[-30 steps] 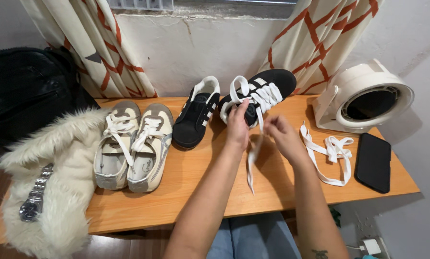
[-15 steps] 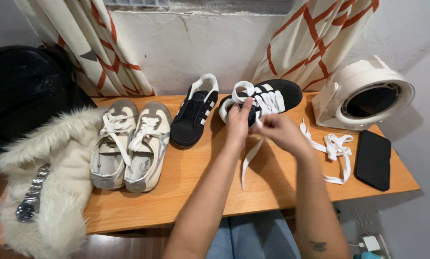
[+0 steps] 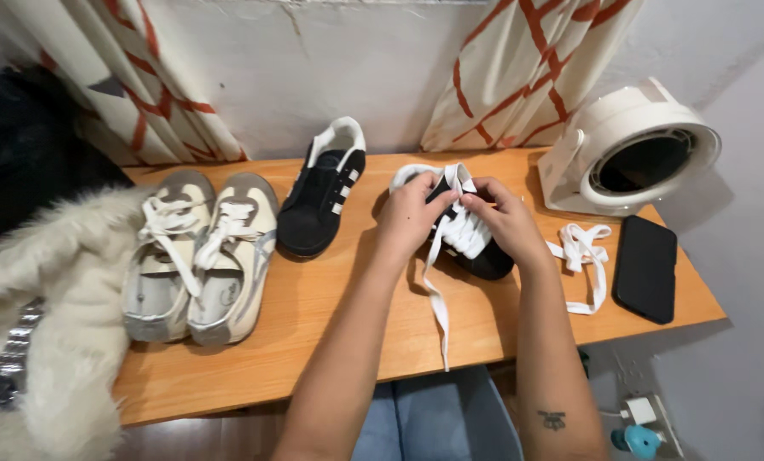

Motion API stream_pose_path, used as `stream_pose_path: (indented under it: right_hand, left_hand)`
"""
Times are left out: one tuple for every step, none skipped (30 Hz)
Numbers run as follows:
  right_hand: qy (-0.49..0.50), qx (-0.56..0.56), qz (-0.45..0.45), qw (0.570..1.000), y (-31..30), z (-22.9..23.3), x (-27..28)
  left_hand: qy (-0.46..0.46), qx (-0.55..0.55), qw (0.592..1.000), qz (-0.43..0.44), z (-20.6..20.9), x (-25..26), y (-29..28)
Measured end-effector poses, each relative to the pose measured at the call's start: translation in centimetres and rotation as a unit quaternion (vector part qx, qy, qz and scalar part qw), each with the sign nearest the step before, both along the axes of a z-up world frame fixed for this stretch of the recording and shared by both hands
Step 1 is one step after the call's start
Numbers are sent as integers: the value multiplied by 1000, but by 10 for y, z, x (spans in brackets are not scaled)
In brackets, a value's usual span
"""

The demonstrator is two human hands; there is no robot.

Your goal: The person removes the white laces from a black sneaker and then re-laces it by threading the laces through the eyelets and tying a bow. The task is performed on a wooden table with other shoes and items nearby.

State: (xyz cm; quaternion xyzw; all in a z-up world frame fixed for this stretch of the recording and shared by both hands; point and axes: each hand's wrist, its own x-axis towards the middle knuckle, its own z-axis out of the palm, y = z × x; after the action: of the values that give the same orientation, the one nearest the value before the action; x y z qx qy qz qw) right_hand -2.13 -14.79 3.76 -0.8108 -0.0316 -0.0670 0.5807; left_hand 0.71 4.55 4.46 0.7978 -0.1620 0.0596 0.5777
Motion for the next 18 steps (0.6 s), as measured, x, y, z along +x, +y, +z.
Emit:
stream_pose_path:
  right_hand:
    - [0, 39, 6, 999, -5, -9, 2]
    - [-4, 48, -9, 999, -10, -17, 3]
    - [-10, 59, -22, 998, -12, -25, 5]
    - [-15, 69, -36, 997, -15, -31, 6]
    - [-22, 56, -44, 997, -17, -35, 7]
    - [-29, 44, -51, 997, -18, -39, 7]
    - [-36, 32, -58, 997, -19, -41, 8]
    - [-48, 37, -63, 996, -20, -44, 8]
    - [-61, 41, -67, 995, -20, -45, 9]
    - [-75, 46, -70, 994, -20, -46, 10]
    - [-74, 50, -67, 994, -21, -47, 10]
    - [-72, 53, -64, 994, -22, -48, 10]
    - [-71, 57, -62, 994, -24, -49, 10]
    - [-71, 59, -60, 994, -26, -50, 11]
    - [-72, 61, -58, 994, -27, -50, 12]
    - [-73, 62, -56, 994, -27, -50, 13]
    - [-75, 66, -56, 993, -28, -50, 13]
    - [-77, 70, -56, 993, -28, -50, 13]
  left_hand:
    - [-36, 11, 999, -9, -6, 3, 1]
    - [-71, 22, 997, -18, -11, 6, 0]
    - [-67, 23, 997, -27, -16, 9, -1]
    - [-62, 24, 997, -37, -21, 11, -2]
    - [-57, 25, 997, -45, -25, 12, -3]
    - [-62, 14, 997, -45, -28, 13, -3]
    - [-68, 4, 997, -44, -29, 14, -2]
    - [-73, -7, 996, -44, -30, 13, -1]
    - [-72, 9, 996, -50, -28, 12, 0]
    - [-72, 24, 996, -56, -26, 10, 0]
    - [-71, 40, 995, -62, -24, 8, 1]
    - [-68, 53, 995, -53, -20, 5, 1]
    - [-65, 65, 995, -44, -17, 1, -1]
    - [-62, 77, 994, -36, -13, -1, -3]
    - [-77, 80, 993, -24, -8, -4, -4]
    - [-93, 83, 992, -13, -4, -5, -6]
    - [-108, 86, 990, -2, 0, -7, -7]
    - [-109, 133, 985, -2, 4, -7, -9]
